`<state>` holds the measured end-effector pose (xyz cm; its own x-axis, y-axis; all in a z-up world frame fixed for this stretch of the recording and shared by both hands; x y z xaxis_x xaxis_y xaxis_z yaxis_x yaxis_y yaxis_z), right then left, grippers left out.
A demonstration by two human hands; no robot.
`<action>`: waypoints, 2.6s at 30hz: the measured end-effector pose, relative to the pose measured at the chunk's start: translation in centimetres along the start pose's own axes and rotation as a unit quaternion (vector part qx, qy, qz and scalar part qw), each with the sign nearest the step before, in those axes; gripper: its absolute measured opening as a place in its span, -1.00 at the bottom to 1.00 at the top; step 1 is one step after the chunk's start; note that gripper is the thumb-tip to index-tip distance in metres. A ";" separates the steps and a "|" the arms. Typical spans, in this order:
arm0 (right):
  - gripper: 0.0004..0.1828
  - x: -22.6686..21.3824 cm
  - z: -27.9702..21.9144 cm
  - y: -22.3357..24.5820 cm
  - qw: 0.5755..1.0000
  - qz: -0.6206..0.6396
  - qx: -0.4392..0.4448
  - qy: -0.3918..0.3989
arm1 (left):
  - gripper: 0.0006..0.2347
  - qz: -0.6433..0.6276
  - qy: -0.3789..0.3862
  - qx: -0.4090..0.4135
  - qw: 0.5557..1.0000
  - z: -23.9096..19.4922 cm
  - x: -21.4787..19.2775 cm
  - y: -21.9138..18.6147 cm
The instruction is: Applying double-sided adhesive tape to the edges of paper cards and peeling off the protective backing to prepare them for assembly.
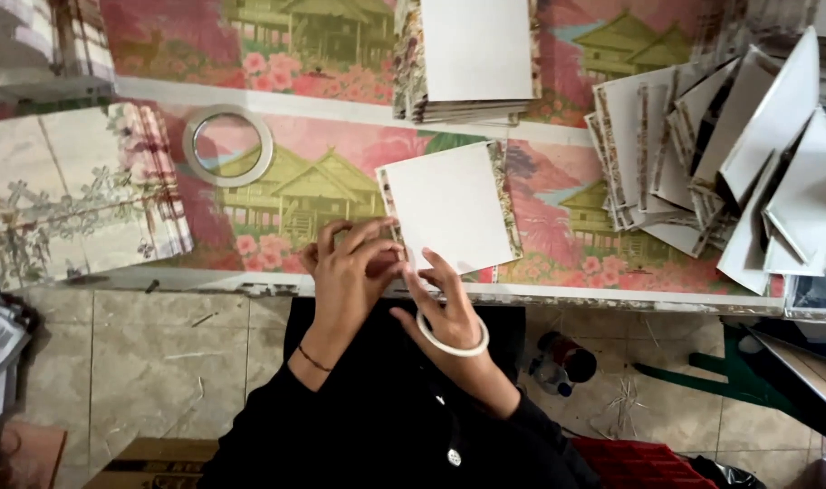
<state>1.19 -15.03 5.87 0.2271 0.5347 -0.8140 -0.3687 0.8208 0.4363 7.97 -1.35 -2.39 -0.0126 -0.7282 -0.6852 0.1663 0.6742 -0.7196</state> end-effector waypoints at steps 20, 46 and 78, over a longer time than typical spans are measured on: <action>-0.87 1.1 -0.4 -6.1 0.988 0.049 0.147 0.013 | -0.60 -0.033 0.077 -0.024 0.996 -0.6 -2.6 -3.6; -0.85 -6.9 -1.4 -16.1 0.982 -0.020 0.190 -0.012 | -0.56 -0.092 0.089 -0.058 0.990 -0.9 -1.6 -3.1; -0.85 -1.8 -3.8 -12.0 0.977 -0.033 0.212 0.014 | -0.43 0.017 0.031 -0.048 0.998 1.9 -1.0 -2.2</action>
<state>1.75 -26.62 0.60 0.2109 0.4770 -0.8532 0.0527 0.8660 0.4972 9.52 -2.33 0.12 -0.0708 -0.6980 -0.7126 0.0732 0.7088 -0.7016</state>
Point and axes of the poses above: each hand's wrist, its own z-axis towards the middle knuckle, its own x-axis out of the palm, y = z × x, the point moved 9 cm from there along z, towards the middle knuckle, and after that the axes turned 10 degrees about -z, right-handed, at the moved point
